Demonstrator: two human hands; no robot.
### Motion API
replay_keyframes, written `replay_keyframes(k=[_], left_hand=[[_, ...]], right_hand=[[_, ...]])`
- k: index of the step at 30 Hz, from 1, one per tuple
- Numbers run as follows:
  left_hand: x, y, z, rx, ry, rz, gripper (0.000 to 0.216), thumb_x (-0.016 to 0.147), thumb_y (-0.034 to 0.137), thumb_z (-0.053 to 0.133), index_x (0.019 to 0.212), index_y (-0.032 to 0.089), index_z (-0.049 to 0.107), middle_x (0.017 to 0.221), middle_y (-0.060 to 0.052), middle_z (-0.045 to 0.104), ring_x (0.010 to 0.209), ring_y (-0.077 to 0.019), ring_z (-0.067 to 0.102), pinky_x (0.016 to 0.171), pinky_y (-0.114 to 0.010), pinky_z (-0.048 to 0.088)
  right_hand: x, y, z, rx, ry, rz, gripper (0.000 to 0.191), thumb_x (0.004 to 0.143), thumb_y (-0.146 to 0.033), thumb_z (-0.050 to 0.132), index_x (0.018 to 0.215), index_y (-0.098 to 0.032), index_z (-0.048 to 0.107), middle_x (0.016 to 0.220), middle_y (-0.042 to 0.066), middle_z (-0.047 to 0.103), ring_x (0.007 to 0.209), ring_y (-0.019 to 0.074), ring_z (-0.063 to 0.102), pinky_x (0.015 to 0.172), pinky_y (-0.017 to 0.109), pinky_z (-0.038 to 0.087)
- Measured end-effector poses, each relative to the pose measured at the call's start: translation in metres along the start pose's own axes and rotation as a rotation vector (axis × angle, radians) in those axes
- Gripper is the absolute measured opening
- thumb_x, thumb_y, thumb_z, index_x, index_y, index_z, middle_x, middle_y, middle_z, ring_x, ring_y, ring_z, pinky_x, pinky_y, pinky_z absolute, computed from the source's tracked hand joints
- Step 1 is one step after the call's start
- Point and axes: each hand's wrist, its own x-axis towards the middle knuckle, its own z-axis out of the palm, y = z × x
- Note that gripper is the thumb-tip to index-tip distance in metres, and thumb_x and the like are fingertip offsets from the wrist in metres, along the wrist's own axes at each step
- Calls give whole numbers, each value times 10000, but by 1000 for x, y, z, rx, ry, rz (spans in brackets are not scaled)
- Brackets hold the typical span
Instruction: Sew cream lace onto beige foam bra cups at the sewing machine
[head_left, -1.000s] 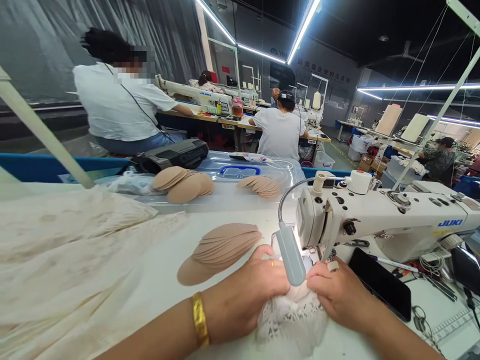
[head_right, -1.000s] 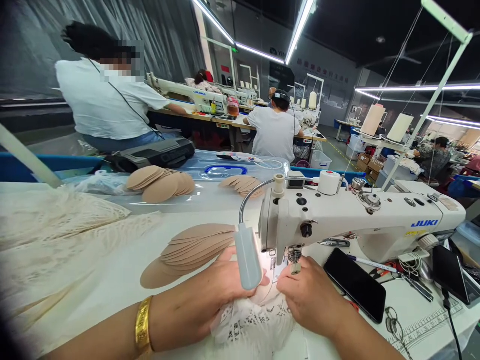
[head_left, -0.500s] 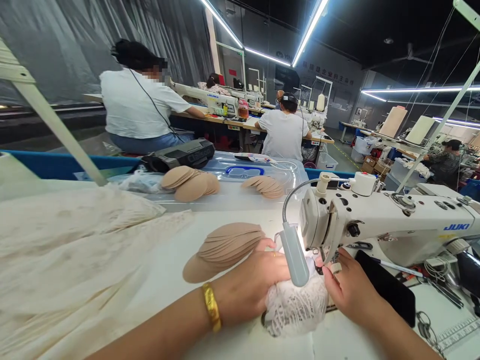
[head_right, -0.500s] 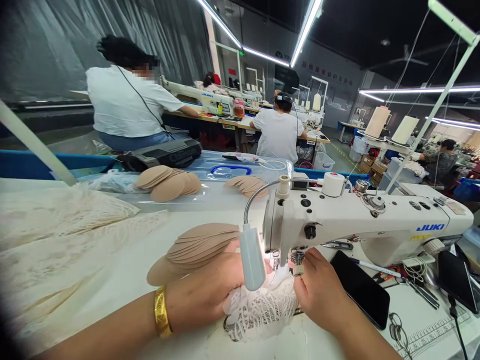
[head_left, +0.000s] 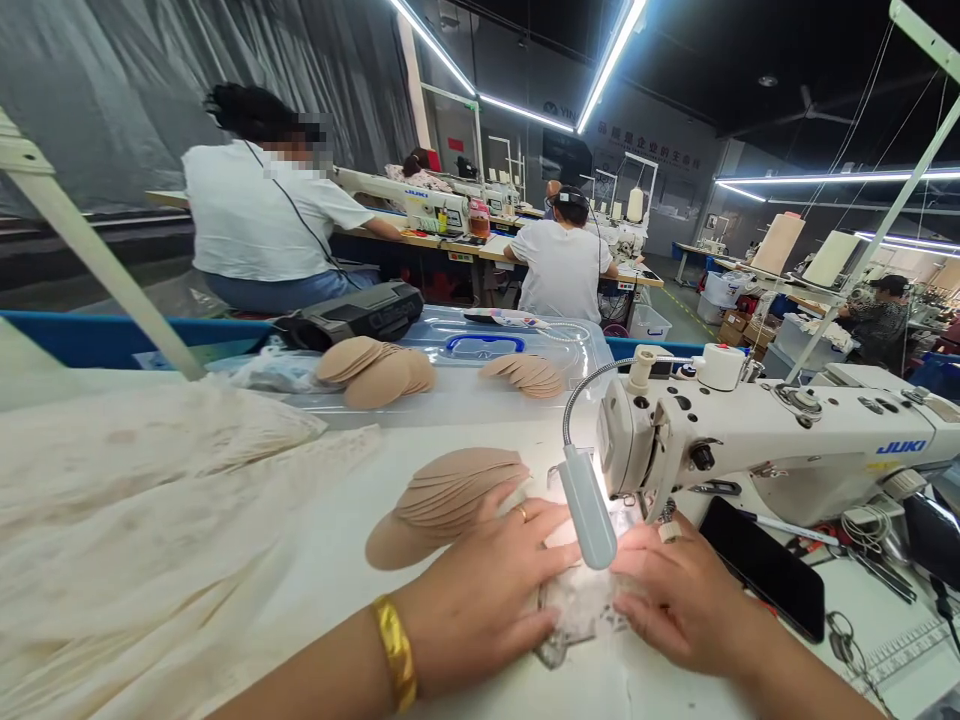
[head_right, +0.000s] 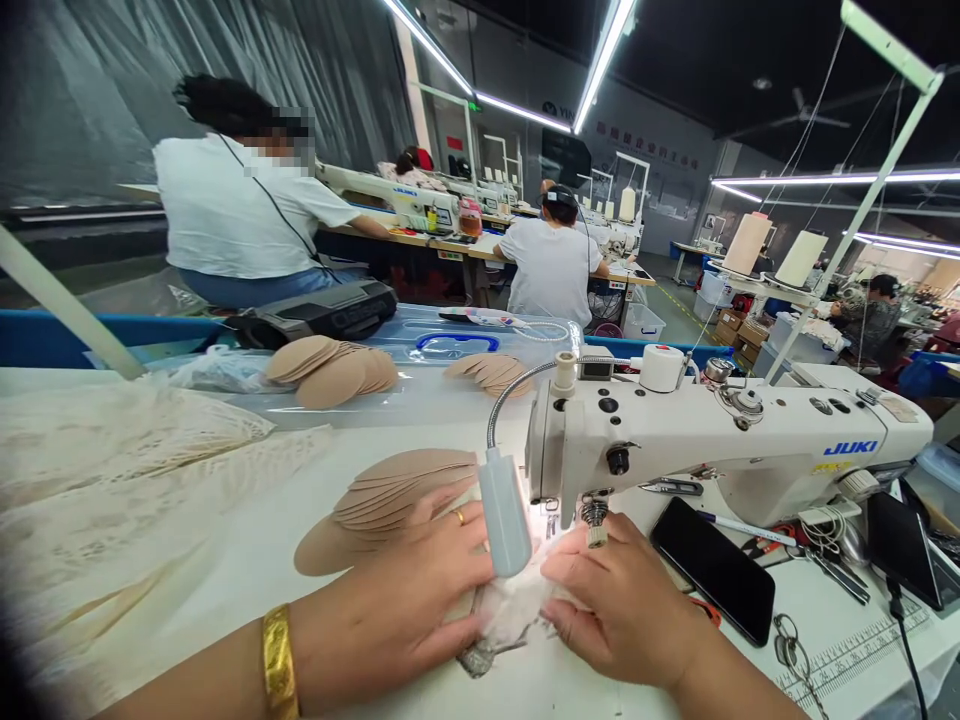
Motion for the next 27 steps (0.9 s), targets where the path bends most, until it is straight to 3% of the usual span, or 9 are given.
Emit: replay_keyframes(k=[3, 5, 6, 12, 14, 17, 21, 24, 27], left_hand=[[-4, 10, 12, 129, 27, -99, 332, 828, 418, 726, 1115, 256, 686, 1090, -106, 684, 1036, -367, 598, 1033, -616, 355], [-4, 15, 21, 176, 38, -98, 327, 841, 466, 722, 1049, 218, 671, 1043, -120, 673, 988, -353, 587, 1000, -584, 385], [-5, 16, 24, 181, 36, -93, 317, 845, 466, 721, 1023, 210, 662, 1034, -122, 670, 978, -349, 584, 991, -570, 391], [-15, 7, 13, 42, -58, -6, 504, 770, 483, 793, 1202, 268, 648, 1170, -101, 665, 1055, -351, 573, 976, -498, 390], [-16, 5, 6, 17, -81, 34, 541, 766, 463, 789, 1253, 283, 639, 1194, -95, 667, 1071, -354, 577, 954, -468, 387], [-12, 5, -1, -34, -110, 94, 387, 838, 352, 731, 1211, 293, 650, 1143, -71, 694, 1020, -319, 607, 891, -412, 371], [-4, 11, 0, -28, -64, 102, 339, 842, 123, 626, 1139, 281, 661, 1031, -58, 708, 955, -289, 624, 900, -411, 337], [0, 10, 7, -14, -31, 122, 355, 789, 89, 640, 1091, 273, 660, 1029, -50, 720, 959, -288, 630, 941, -428, 328], [5, 1, 14, -21, 9, 148, 332, 796, 74, 623, 1053, 281, 663, 990, -21, 739, 931, -263, 645, 953, -425, 332]], right_hand=[[3, -5, 6, -23, -118, -7, 224, 1016, -357, 678, 1179, -232, 588, 1072, 29, 730, 1018, 228, 629, 885, 344, 466], [2, -3, 13, -125, -159, 11, 27, 1034, -252, 615, 1018, -231, 612, 947, 13, 701, 913, 212, 596, 793, 315, 449], [2, 0, 16, -183, -167, 20, 124, 1036, -183, 555, 932, -229, 605, 881, 10, 672, 845, 203, 568, 748, 308, 433], [-5, 15, 7, -245, -31, 105, 263, 1009, -93, 462, 934, -224, 677, 844, 46, 617, 799, 223, 505, 748, 333, 449], [-5, 18, -3, -205, -10, 105, 273, 1023, -106, 484, 947, -231, 714, 856, 58, 628, 852, 237, 536, 758, 335, 469], [-5, 20, -21, -150, -129, 132, 268, 1033, -138, 537, 880, -240, 733, 833, 53, 642, 871, 241, 572, 772, 345, 500], [0, 15, -37, 138, -228, 192, 207, 1062, -312, 605, 936, -267, 763, 880, 20, 728, 878, 217, 639, 849, 360, 539], [4, 11, -29, 343, -130, 204, 287, 1105, -406, 525, 1076, -285, 784, 989, 12, 791, 918, 200, 683, 865, 344, 550], [5, 11, -9, 221, -84, 176, 234, 1088, -300, 546, 1113, -289, 779, 1075, 17, 801, 1012, 219, 677, 941, 379, 523]])
